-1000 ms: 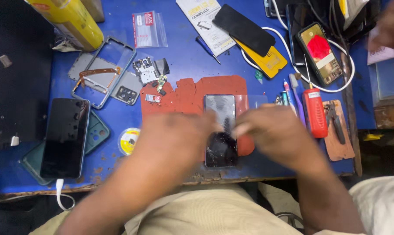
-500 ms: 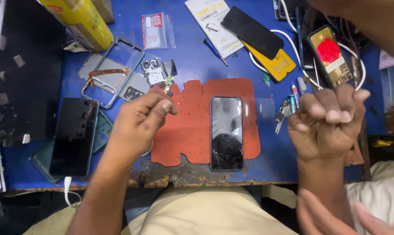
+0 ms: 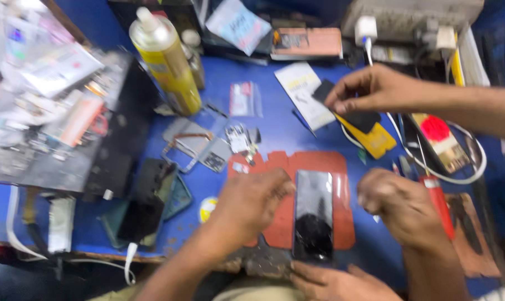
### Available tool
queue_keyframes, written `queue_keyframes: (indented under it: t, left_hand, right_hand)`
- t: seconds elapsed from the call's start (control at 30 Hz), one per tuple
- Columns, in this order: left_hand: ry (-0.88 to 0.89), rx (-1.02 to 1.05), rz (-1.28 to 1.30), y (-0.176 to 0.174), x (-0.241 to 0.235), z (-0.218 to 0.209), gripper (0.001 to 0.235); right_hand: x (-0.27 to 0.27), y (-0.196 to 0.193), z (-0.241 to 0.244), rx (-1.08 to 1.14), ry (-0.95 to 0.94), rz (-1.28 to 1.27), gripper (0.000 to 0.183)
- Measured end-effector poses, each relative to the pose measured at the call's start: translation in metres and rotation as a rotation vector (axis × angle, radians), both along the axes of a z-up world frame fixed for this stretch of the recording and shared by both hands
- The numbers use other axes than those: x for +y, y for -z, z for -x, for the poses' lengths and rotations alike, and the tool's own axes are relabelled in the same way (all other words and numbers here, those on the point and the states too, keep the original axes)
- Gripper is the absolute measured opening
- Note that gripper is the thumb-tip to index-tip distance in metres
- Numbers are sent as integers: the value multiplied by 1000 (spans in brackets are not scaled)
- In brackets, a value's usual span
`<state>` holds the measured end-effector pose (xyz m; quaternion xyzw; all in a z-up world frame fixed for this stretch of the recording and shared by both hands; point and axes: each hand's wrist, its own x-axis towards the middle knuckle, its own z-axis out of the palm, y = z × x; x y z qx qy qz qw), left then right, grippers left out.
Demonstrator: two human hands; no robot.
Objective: The person removes a protective film from a cracked smartphone screen using both hands, then sets the phone aside. The person picks up another smartphone, navigates the touchscreen, and uses a red screwdriver to press the power button. The workspace contains disassembled phone parts and tools.
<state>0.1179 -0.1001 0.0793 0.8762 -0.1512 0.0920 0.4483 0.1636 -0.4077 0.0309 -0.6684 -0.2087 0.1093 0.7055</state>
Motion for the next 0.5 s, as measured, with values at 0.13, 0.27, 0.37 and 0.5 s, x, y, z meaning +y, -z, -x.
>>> queue_keyframes:
  t: [0.13, 0.27, 0.37, 0.5]
  left_hand:
    - [148, 162, 166, 29, -9, 2, 19]
    - [221, 417, 718, 52, 1, -8, 23]
    - [438, 456, 1132, 59, 4, -5, 26]
    - [832, 297, 1539, 54, 6, -10, 30]
  right_hand:
    - [-5, 10, -1, 173, -140, -633, 38]
    - [-2, 1, 1, 330, -201, -992, 46]
    - [4, -6, 5, 379, -89, -894, 46]
    - [20, -9, 3, 348, -23, -707, 37]
